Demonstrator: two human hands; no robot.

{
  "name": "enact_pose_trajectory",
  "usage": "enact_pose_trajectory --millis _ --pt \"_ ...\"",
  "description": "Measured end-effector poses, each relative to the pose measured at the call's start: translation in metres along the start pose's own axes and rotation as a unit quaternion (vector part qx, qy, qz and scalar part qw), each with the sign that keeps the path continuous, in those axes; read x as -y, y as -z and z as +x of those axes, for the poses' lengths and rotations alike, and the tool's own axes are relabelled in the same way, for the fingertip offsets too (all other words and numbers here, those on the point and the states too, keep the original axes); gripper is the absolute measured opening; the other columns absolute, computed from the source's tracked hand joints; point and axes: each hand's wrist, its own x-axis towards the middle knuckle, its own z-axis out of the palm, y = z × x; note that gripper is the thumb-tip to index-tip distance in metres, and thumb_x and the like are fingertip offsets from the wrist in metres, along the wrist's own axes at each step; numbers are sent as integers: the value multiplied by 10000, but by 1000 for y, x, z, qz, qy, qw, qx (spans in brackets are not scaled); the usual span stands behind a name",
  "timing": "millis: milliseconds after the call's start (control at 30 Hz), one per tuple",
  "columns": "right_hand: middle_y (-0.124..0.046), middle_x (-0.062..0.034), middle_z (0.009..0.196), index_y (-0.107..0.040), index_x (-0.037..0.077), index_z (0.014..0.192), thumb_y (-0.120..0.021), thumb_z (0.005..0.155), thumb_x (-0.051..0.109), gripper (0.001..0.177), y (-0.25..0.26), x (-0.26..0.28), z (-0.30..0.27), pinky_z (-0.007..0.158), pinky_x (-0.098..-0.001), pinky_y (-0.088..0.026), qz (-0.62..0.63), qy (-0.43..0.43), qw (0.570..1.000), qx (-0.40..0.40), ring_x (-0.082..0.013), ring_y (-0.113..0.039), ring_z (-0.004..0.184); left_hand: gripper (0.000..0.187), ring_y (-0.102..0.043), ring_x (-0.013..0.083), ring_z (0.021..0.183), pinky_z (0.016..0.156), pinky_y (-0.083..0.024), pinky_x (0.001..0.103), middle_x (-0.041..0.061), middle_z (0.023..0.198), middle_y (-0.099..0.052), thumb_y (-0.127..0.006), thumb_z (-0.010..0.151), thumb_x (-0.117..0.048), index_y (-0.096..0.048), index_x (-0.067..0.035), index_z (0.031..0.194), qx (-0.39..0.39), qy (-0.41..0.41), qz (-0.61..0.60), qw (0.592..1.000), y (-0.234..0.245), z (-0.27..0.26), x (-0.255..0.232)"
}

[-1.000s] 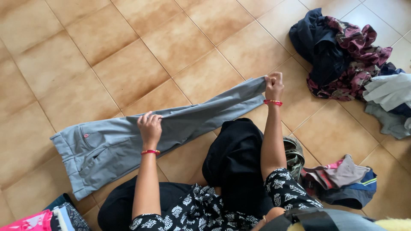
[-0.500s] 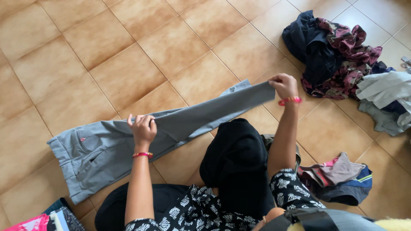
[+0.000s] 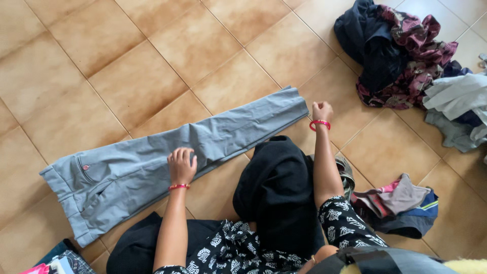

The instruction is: The person folds a pink dress and a pair of gray pants by hand while sitting on a tiled floor.

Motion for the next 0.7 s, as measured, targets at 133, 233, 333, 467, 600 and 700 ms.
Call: enact_pose_trajectory --millis 133,233,333,467,600,700 --pt "-767 -152 907 -760 58 974 -801 858 330 298 -2 -5 -22 787 -367 -583 66 -125 986 85 -258 -753 826 355 -589 263 1060 912 -447 450 29 1045 -642 -824 778 -352 -638 -160 1012 63 -26 -14 998 3 -4 -4" --pt "-772 -121 921 -750 66 993 -822 786 298 319 -6 3 -30 717 -363 -593 137 -126 980 70 -228 -750 795 401 -592 254 1028 872 -448 437 11 1014 -643 -866 712 -396 -632 -178 955 89 -23 -12 996 -3 -5 -13" --pt "-770 -113 876 -763 67 1004 -855 754 258 328 -8 7 -30 684 -354 -568 103 -74 990 63 -214 -731 756 438 -594 242 1009 866 -449 441 8 995 -638 -883 652 -397 -638 -188 949 112 -25 4 993 -9 -20 -15" --pt "-768 -118 835 -763 45 986 -821 814 232 261 -8 15 -14 642 -330 -567 71 -97 986 117 -191 -728 710 379 -601 237 1000 864 -456 437 2 989 -635 -861 680 -314 -640 -181 957 95 -16 5 995 -20 -34 -9" --pt "-726 -78 798 -682 19 989 -761 849 174 224 -14 32 3 569 -333 -581 146 -122 973 130 -175 -715 631 260 -612 233 983 854 -466 430 1 965 -642 -792 705 -192 -655 -184 926 66 3 38 997 -23 -36 -5" --pt "-664 -67 761 -668 -2 933 -785 821 63 175 -21 45 17 564 -336 -592 241 -70 960 121 -168 -677 627 189 -615 250 958 829 -474 430 11 926 -640 -740 715 -144 -653 -168 880 34 20 27 999 -10 -33 -12"
